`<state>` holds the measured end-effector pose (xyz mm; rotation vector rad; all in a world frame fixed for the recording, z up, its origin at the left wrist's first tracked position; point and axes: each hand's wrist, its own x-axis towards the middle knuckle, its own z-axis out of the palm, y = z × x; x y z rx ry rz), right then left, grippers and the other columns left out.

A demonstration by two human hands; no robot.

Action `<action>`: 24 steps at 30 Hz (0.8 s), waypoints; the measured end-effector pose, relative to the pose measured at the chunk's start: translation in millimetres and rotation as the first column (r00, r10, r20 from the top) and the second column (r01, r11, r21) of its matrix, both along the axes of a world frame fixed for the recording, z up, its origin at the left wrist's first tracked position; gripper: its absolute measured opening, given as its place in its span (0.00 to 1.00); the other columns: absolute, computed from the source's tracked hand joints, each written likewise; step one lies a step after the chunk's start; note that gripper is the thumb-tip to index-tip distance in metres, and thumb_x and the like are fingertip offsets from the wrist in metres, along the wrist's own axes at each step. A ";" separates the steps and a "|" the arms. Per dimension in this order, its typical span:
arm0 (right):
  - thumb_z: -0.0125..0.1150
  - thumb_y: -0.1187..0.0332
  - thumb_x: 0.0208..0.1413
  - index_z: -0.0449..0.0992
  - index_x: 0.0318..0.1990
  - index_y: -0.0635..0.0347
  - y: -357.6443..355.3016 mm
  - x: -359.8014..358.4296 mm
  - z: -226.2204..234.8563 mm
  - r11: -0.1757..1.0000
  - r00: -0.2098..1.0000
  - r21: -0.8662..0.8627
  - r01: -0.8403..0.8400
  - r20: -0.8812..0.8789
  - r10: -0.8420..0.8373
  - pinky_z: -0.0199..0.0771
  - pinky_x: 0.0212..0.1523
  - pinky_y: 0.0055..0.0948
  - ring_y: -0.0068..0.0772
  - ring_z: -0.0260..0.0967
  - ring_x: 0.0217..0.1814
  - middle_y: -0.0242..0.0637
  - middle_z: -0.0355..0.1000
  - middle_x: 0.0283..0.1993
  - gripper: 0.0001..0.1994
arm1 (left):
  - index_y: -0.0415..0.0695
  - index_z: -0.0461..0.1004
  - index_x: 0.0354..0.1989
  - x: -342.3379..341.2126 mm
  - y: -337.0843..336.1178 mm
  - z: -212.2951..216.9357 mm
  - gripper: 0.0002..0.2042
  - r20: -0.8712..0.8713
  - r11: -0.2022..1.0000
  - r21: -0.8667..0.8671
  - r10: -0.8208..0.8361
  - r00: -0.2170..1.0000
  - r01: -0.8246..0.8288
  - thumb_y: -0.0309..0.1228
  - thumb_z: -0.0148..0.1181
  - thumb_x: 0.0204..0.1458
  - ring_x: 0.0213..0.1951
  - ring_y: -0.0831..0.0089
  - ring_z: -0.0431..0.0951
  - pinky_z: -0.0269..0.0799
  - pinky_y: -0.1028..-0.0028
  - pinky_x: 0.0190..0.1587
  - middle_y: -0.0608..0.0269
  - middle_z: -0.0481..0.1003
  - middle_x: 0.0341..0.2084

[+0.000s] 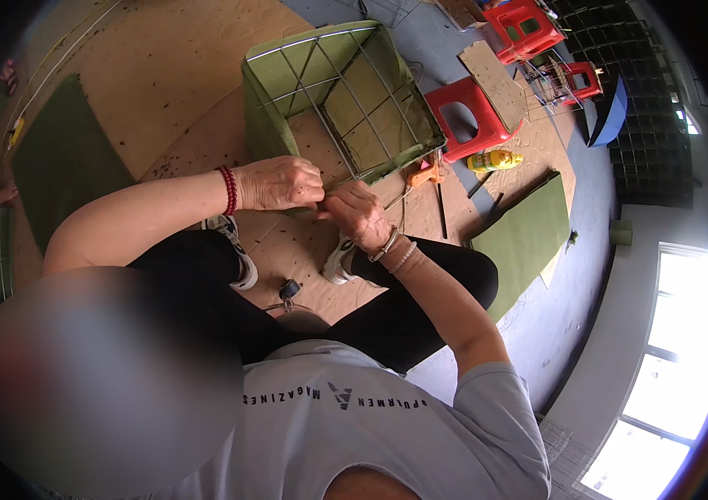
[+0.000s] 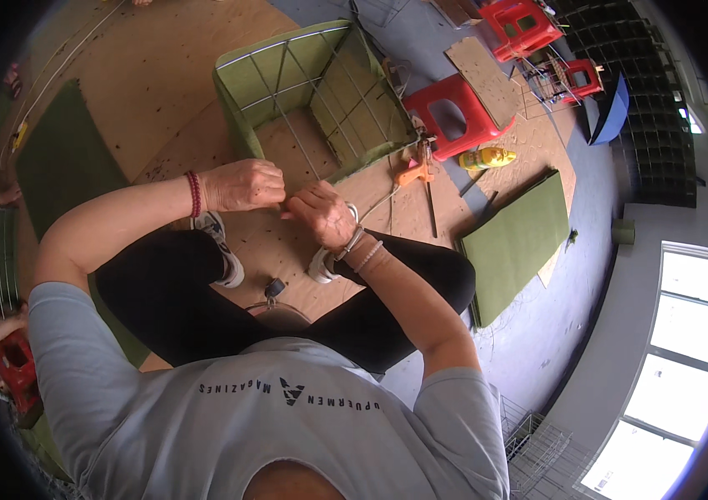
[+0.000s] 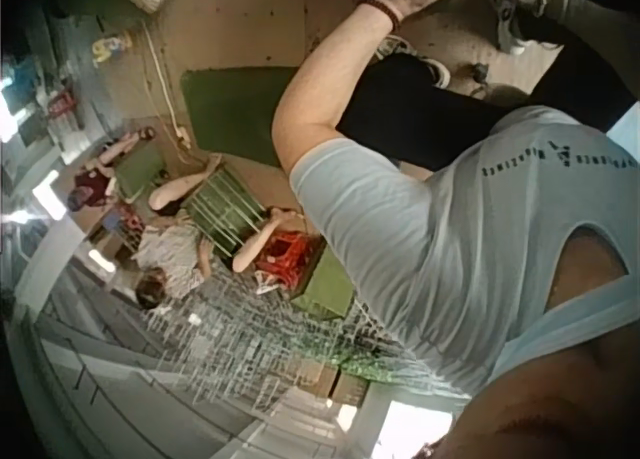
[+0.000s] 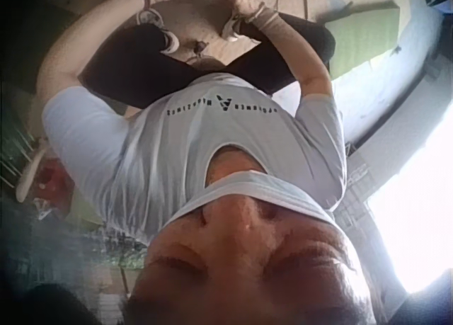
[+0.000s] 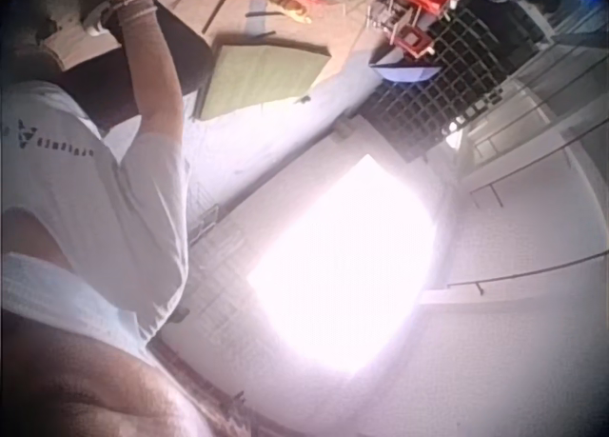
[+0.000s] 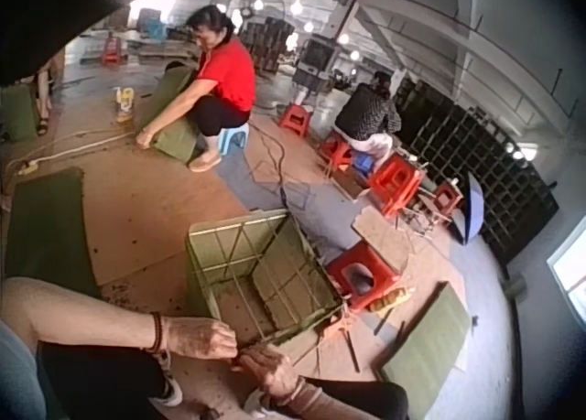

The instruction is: Applying hot glue to a fabric cover and attaching it to a metal wire storage bin frame.

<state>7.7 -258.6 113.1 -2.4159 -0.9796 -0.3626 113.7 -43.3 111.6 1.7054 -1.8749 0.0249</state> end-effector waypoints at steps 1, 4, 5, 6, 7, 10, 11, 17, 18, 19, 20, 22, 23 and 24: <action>0.70 0.65 0.49 0.76 0.33 0.57 -0.6 1.6 0.6 0.999 0.999 -0.031 -0.014 -0.051 0.013 0.73 0.46 0.36 0.41 0.74 0.42 0.36 0.76 0.36 0.10 | 0.43 0.69 0.26 0.5 -0.6 0.2 0.07 -0.041 1.000 0.021 -0.008 0.999 0.009 0.28 0.63 0.48 0.34 0.62 0.75 0.72 0.64 0.38 0.60 0.70 0.26; 0.70 0.64 0.49 0.76 0.33 0.57 -1.4 4.5 1.9 0.999 0.999 -0.014 -0.030 -0.028 0.029 0.73 0.47 0.35 0.40 0.74 0.42 0.35 0.76 0.36 0.10 | 0.44 0.70 0.25 0.7 -4.2 -0.5 0.09 -0.111 1.000 0.002 -0.029 0.993 0.030 0.29 0.65 0.49 0.33 0.60 0.76 0.72 0.63 0.38 0.59 0.71 0.24; 0.70 0.64 0.49 0.76 0.33 0.57 -1.4 5.3 2.3 1.000 0.999 -0.009 -0.027 -0.027 0.027 0.73 0.46 0.35 0.40 0.74 0.41 0.35 0.76 0.35 0.10 | 0.43 0.70 0.24 1.2 -5.4 -1.0 0.09 -0.139 0.999 -0.008 -0.039 0.990 0.038 0.30 0.65 0.50 0.33 0.60 0.76 0.72 0.63 0.38 0.59 0.72 0.24; 0.70 0.64 0.49 0.76 0.33 0.57 -1.1 5.4 2.4 1.000 0.999 -0.006 -0.026 -0.034 0.026 0.73 0.46 0.36 0.40 0.74 0.41 0.35 0.76 0.35 0.10 | 0.43 0.70 0.24 1.9 -6.6 -1.3 0.09 -0.133 0.999 0.013 -0.030 0.991 0.032 0.30 0.65 0.50 0.33 0.60 0.76 0.72 0.63 0.38 0.59 0.72 0.24; 0.70 0.64 0.49 0.76 0.33 0.57 -1.0 5.4 2.8 1.000 0.999 0.016 -0.023 -0.037 0.024 0.73 0.46 0.36 0.40 0.74 0.41 0.35 0.75 0.35 0.10 | 0.43 0.70 0.24 2.3 -7.2 -1.3 0.09 -0.132 0.999 0.029 -0.021 0.991 0.025 0.30 0.65 0.50 0.33 0.60 0.76 0.72 0.62 0.38 0.58 0.72 0.24; 0.70 0.63 0.50 0.76 0.32 0.57 -0.5 4.2 4.2 1.000 0.999 -0.002 -0.011 -0.053 0.011 0.72 0.46 0.36 0.40 0.74 0.40 0.35 0.74 0.33 0.10 | 0.43 0.70 0.24 -0.2 -5.7 1.2 0.09 -0.138 0.996 0.091 0.012 0.990 0.001 0.30 0.65 0.50 0.33 0.60 0.76 0.72 0.61 0.43 0.58 0.73 0.24; 0.69 0.63 0.50 0.75 0.32 0.57 -0.7 4.0 4.3 1.000 0.999 0.011 -0.009 -0.046 0.010 0.72 0.46 0.36 0.40 0.74 0.39 0.35 0.74 0.32 0.10 | 0.43 0.70 0.24 -1.9 -5.3 2.4 0.09 -0.139 0.994 0.112 0.018 0.990 -0.003 0.31 0.65 0.51 0.34 0.60 0.76 0.73 0.61 0.46 0.58 0.73 0.24; 0.70 0.63 0.50 0.74 0.31 0.57 -0.8 4.2 3.5 1.000 0.999 0.011 -0.027 -0.039 0.027 0.70 0.45 0.37 0.40 0.73 0.37 0.35 0.73 0.31 0.11 | 0.44 0.72 0.24 -25.0 0.0 10.4 0.10 0.008 0.975 0.126 0.185 0.983 -0.185 0.33 0.62 0.54 0.38 0.63 0.79 0.60 0.57 0.69 0.60 0.74 0.24; 0.70 0.62 0.50 0.75 0.32 0.57 0.1 4.6 3.5 1.000 0.999 0.006 -0.028 -0.040 0.029 0.70 0.44 0.37 0.40 0.73 0.37 0.35 0.73 0.31 0.11 | 0.44 0.71 0.24 -25.9 -0.9 10.7 0.09 -0.015 0.977 0.114 0.184 0.983 -0.181 0.31 0.62 0.53 0.38 0.63 0.78 0.60 0.55 0.69 0.60 0.73 0.25; 0.70 0.62 0.50 0.75 0.32 0.57 -0.6 4.2 5.4 0.999 0.999 0.017 -0.037 -0.030 0.038 0.70 0.44 0.37 0.40 0.73 0.36 0.35 0.73 0.31 0.11 | 0.43 0.70 0.24 -26.3 -1.8 10.7 0.09 -0.038 0.979 0.108 0.178 0.983 -0.173 0.30 0.62 0.53 0.37 0.63 0.76 0.60 0.54 0.69 0.60 0.71 0.25; 0.71 0.63 0.50 0.75 0.33 0.57 -0.2 4.1 7.6 0.999 0.997 0.004 -0.046 -0.066 0.046 0.70 0.44 0.37 0.41 0.74 0.37 0.36 0.74 0.32 0.11 | 0.43 0.69 0.24 -25.6 -1.6 10.5 0.09 -0.061 0.977 0.132 0.174 0.983 -0.165 0.29 0.62 0.52 0.37 0.62 0.75 0.60 0.53 0.69 0.60 0.69 0.25; 0.71 0.65 0.50 0.77 0.35 0.58 -3.6 2.4 16.5 0.998 0.989 -0.008 -0.070 -0.131 0.068 0.72 0.46 0.38 0.41 0.75 0.40 0.37 0.76 0.34 0.10 | 0.42 0.74 0.27 -22.1 -2.5 9.2 0.06 -0.079 0.975 0.184 0.140 0.987 -0.123 0.30 0.62 0.52 0.38 0.61 0.77 0.58 0.53 0.71 0.58 0.73 0.25; 0.72 0.67 0.49 0.78 0.36 0.58 -5.1 -0.1 22.2 0.995 0.993 0.103 -0.018 -0.111 0.029 0.73 0.46 0.38 0.42 0.76 0.41 0.38 0.77 0.36 0.10 | 0.41 0.76 0.29 -19.7 -2.6 8.8 0.06 -0.116 0.969 0.223 0.135 0.984 -0.107 0.30 0.62 0.52 0.39 0.61 0.78 0.57 0.54 0.71 0.57 0.74 0.26; 0.72 0.69 0.49 0.78 0.38 0.59 -10.2 -2.5 29.9 0.979 0.993 0.202 0.039 -0.113 -0.016 0.74 0.47 0.38 0.42 0.77 0.43 0.39 0.78 0.37 0.10 | 0.41 0.77 0.30 -20.3 -2.6 7.8 0.07 -0.113 0.964 0.250 0.124 0.986 -0.092 0.32 0.62 0.54 0.39 0.60 0.79 0.57 0.55 0.71 0.56 0.75 0.26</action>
